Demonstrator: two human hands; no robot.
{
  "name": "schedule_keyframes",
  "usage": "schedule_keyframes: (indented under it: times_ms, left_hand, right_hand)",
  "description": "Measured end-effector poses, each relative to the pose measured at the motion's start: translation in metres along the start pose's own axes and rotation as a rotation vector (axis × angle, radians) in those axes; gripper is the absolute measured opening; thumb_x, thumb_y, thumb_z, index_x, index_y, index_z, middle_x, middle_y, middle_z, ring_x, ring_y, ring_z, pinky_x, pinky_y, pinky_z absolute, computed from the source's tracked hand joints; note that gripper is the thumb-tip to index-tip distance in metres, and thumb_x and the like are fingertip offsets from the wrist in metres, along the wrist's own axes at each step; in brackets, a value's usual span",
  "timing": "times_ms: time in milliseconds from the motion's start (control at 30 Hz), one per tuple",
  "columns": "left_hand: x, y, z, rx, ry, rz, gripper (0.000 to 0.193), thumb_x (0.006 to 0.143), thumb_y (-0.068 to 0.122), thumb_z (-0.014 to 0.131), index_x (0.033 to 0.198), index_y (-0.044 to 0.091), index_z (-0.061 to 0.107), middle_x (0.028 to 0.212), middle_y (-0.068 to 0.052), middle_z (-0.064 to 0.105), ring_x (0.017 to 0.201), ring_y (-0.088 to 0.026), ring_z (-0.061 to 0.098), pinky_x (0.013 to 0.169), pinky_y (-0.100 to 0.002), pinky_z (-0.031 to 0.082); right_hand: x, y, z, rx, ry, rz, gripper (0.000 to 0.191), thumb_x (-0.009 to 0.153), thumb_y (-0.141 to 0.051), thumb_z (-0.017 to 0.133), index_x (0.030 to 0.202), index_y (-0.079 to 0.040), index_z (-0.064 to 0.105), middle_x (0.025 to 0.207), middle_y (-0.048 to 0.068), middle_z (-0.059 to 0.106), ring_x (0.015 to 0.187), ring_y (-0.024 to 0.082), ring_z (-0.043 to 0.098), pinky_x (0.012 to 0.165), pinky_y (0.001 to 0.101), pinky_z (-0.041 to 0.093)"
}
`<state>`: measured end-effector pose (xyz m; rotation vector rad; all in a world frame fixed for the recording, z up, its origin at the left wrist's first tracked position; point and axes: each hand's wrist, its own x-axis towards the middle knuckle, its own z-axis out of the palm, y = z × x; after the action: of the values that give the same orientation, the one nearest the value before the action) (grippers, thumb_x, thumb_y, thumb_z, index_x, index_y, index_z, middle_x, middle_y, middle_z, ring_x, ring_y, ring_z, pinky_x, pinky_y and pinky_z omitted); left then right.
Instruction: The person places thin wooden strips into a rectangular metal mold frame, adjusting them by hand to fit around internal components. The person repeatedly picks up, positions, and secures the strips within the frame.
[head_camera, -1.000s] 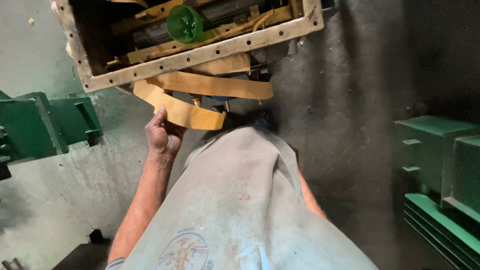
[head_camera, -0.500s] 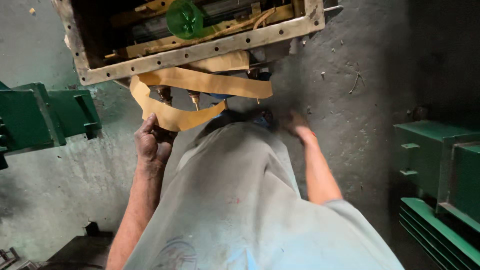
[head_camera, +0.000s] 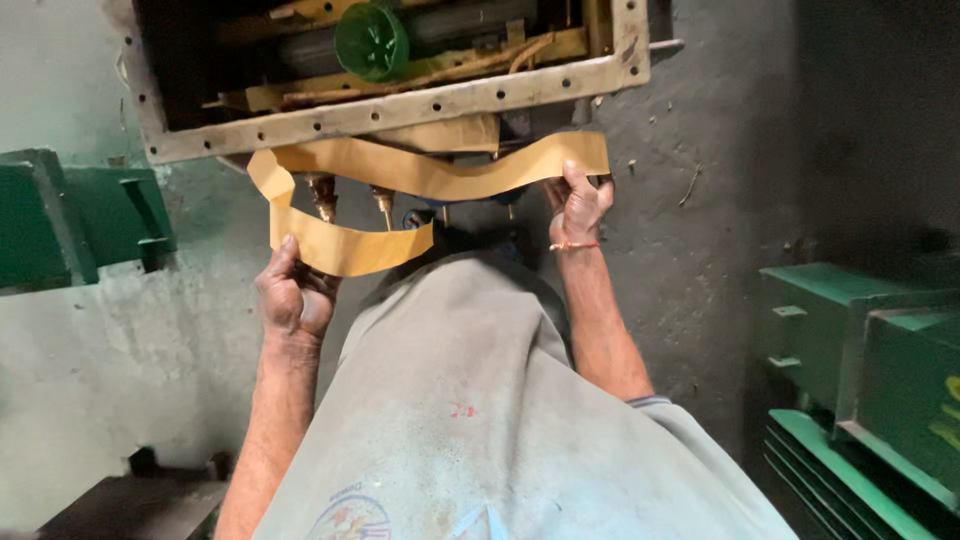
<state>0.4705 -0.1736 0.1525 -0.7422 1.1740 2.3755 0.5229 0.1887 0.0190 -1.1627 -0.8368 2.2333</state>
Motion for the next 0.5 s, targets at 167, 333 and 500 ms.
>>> schedule_keyframes:
  times_ms: [167, 333, 500]
  left_hand:
    - [0.012, -0.006, 0.0, -0.066, 0.054, -0.049, 0.042, 0.103, 0.022, 0.05, 0.141, 0.005, 0.055, 0.139, -0.009, 0.066, 0.128, -0.03, 0.065, 0.108, -0.05, 0.053]
    - [0.021, -0.003, -0.005, -0.17, -0.031, -0.045, 0.04, 0.101, 0.02, 0.055, 0.139, 0.006, 0.057, 0.135, -0.007, 0.066, 0.124, -0.029, 0.066, 0.108, -0.051, 0.053]
    - [0.025, -0.008, -0.013, -0.206, -0.022, -0.029, 0.034, 0.103, 0.02, 0.057, 0.134, 0.008, 0.058, 0.13, -0.007, 0.068, 0.121, -0.028, 0.067, 0.106, -0.05, 0.055]
  right_hand:
    - [-0.024, -0.053, 0.042, 0.241, -0.281, 0.066, 0.041, 0.084, 0.0, 0.058, 0.125, -0.004, 0.056, 0.101, 0.013, 0.074, 0.084, 0.027, 0.076, 0.084, 0.0464, 0.066]
    - [0.019, -0.032, 0.031, 0.128, -0.116, -0.017, 0.026, 0.083, 0.0, 0.058, 0.108, 0.006, 0.065, 0.088, 0.014, 0.071, 0.068, 0.026, 0.071, 0.066, 0.0431, 0.064]
    - [0.048, 0.005, 0.006, -0.17, 0.152, 0.01, 0.021, 0.079, -0.007, 0.066, 0.099, -0.002, 0.066, 0.08, 0.009, 0.066, 0.059, 0.023, 0.058, 0.052, 0.0405, 0.051]
